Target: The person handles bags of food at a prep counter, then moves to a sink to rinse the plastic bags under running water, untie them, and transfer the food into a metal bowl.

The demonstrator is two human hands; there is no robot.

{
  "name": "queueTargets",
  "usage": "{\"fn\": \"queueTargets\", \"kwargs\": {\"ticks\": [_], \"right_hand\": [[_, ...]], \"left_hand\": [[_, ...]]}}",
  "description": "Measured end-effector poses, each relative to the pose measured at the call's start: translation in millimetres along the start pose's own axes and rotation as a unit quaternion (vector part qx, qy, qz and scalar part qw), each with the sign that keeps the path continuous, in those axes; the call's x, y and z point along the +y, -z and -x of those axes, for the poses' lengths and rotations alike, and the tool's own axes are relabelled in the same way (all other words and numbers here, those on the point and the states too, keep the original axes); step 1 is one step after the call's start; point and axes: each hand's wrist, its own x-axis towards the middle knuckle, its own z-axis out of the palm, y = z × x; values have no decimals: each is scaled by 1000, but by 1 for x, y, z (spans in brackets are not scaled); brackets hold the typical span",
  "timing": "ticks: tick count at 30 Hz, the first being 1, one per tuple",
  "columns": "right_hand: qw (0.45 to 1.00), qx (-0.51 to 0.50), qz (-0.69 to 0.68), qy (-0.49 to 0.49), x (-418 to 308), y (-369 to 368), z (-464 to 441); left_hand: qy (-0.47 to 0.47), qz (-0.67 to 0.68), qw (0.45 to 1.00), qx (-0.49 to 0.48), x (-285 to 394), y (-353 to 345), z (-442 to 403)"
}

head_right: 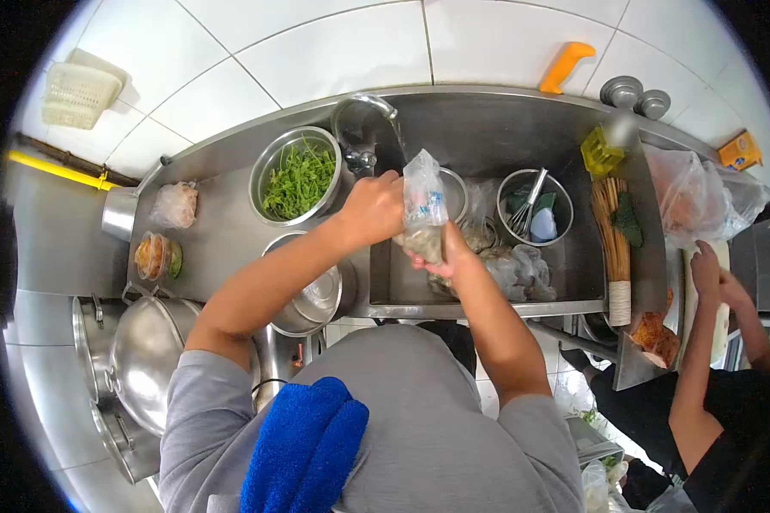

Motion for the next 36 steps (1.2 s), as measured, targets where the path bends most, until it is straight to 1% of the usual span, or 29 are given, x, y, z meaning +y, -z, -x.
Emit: {"fn": "queueTargets", "kwargs": {"ticks": [1,2,3,5,7,8,10,11,13,15,16,17,19,21,22,23,24,25,26,27,28,29,30,31,32,33,34,35,36], "right_hand": [[970,-214,-59,-102,-3,19,-5],[970,-213,-59,-101,-3,19,-4],[972,-206,-60,-93,-2,15,-3],[975,-199,-56,-86,-3,6,0],[973,100,139,152,7,-6,10],[974,99,141,150,16,-12,16],[942,75,107,310,28,-25,23],[942,74,109,309,29,-32,23],[887,76,301,342,36,-43,22],[881,110,264,378,39,-39,13],[919,102,180,335,35,-39,10],[948,92,94,289,31,-38,9],[964,120,55,229,26,-39,9],[975,149,15,165,21,-26,10],[995,38,-11,92,14,-3,10],[996,-75,-36,16,9,10,10],[999,34,41,11,3,-15,23],[998,34,42,13,-3,-28,32],[959,179,218,44,-7,-36,38],[866,317,379,73,-12,-45,47],[796,310,498,148,-22,-53,63],[710,299,557,309,-22,-55,67],[583,297,599,461,-22,-61,73],[544,222,641,494,-27,-81,81],[393,185,760,483,-36,-108,92],[320,84,773,541,-43,-103,83],[328,1,804,495,-49,-98,84],[238,35,843,481,-44,-87,86],[245,46,860,446,-46,-76,84]], "left_hand": [[39,0,995,91,1,0,-4],[79,1,980,181,3,-1,-5],[79,1,980,182,7,1,-6],[195,150,966,82,12,5,-8],[266,241,927,109,13,4,-12],[331,328,875,133,13,5,-12],[354,322,869,125,0,-11,-11],[375,318,863,113,-5,-21,-9],[330,313,884,110,4,-6,-11],[398,262,877,-61,16,9,-16],[394,262,879,-61,20,8,-16],[324,168,930,-36,23,7,-14],[248,71,966,-9,22,1,-13],[59,106,982,145,16,-12,-13],[63,240,953,175,16,-25,-14],[62,239,953,178,15,-20,-15],[134,347,926,67,14,-12,-15],[200,444,872,-47,13,-7,-15],[204,474,857,-11,11,-14,-15],[197,474,858,-12,9,-20,-11],[261,404,872,-94,5,-22,-8],[306,325,878,-171,1,-23,-14],[305,336,876,-162,6,-4,-14],[300,339,879,-149,5,-12,-14],[300,408,844,-176,3,-16,-18],[182,468,862,-75,10,-13,-19],[98,411,896,-137,1,-17,-26],[68,446,889,-74,13,-10,-33],[106,338,908,-224,10,3,-36]]}}
